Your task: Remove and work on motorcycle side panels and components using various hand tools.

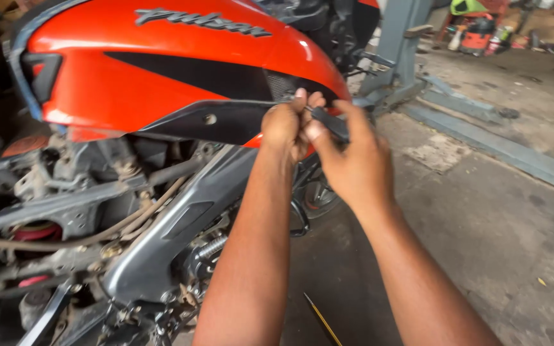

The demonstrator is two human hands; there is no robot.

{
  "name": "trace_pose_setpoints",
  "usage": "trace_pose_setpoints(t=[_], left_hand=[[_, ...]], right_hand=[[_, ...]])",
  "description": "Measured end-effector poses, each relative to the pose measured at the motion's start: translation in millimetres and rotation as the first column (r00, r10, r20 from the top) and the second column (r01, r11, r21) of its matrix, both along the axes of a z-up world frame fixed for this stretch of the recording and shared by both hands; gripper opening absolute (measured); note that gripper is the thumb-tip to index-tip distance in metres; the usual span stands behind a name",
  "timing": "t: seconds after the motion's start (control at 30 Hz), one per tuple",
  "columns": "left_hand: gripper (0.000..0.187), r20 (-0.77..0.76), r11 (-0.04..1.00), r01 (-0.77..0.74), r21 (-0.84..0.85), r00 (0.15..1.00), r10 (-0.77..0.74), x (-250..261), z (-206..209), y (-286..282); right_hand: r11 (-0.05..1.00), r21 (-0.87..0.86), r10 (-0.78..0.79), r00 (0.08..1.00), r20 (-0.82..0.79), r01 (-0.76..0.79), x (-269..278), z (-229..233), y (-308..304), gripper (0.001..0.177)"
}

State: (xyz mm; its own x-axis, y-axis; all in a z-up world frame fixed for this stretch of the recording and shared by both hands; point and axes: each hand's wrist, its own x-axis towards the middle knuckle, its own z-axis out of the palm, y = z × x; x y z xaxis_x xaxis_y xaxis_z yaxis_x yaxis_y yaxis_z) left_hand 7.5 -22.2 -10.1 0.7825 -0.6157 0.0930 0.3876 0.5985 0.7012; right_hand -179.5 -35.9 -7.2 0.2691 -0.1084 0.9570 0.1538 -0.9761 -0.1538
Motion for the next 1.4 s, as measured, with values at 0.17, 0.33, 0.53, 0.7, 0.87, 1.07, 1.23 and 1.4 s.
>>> trace_pose_setpoints(t=[0.17, 0.33, 0.53, 0.7, 0.87, 1.07, 1.23, 1.4], left_hand=[[0.029, 0.065, 0.987, 0.158, -0.024, 0.985, -0.157, 7.4, 0.6, 6.2], [0.033, 0.111, 0.997, 0.080, -0.024, 0.991, -0.077, 16.9, -7.8, 2.9], [0.031, 0.082, 0.999, 0.046, -0.022, 0.996, -0.044, 4.9, -1.3, -0.2], [0.035, 0.089, 0.990, 0.115, -0.077, 0.990, -0.108, 2.8, -0.1, 14.4], [0.037, 0.156, 0.999, 0.000, 0.051, 0.988, -0.008, 0.2, 1.5, 12.8], [0.035, 0.112, 0.989, 0.121, -0.087, 0.988, -0.110, 2.7, -3.5, 16.1], [0.039, 0.162, 0.998, -0.001, 0.067, 0.987, -0.010, -11.9, 4.6, 24.0], [0.029, 0.156, 0.997, -0.035, 0.071, 0.987, 0.024, 7.4, -7.6, 12.4]], right_hand=[[0.896, 0.441, 0.093, 0.953, -0.288, 0.045, 13.0, -11.2, -10.0, 0.032], [0.989, 0.130, -0.047, 0.991, -0.129, 0.063, 10.2, -17.3, 3.0, 0.023], [0.928, 0.340, -0.097, 0.978, -0.183, 0.155, -1.5, 6.9, 31.5, 0.022], [0.913, 0.389, -0.043, 0.978, -0.205, 0.122, 2.2, 4.5, 25.8, 0.015], [0.981, 0.196, 0.006, 0.999, -0.045, 0.003, -4.2, 9.7, 33.0, 0.024], [0.836, 0.548, 0.141, 0.975, -0.170, -0.025, 2.8, 1.0, 20.4, 0.024], [0.982, -0.025, -0.187, 0.982, 0.002, 0.187, 10.3, -24.4, -9.9, 0.012], [0.990, 0.122, -0.072, 0.997, -0.010, 0.073, 4.8, -4.8, 20.4, 0.021]])
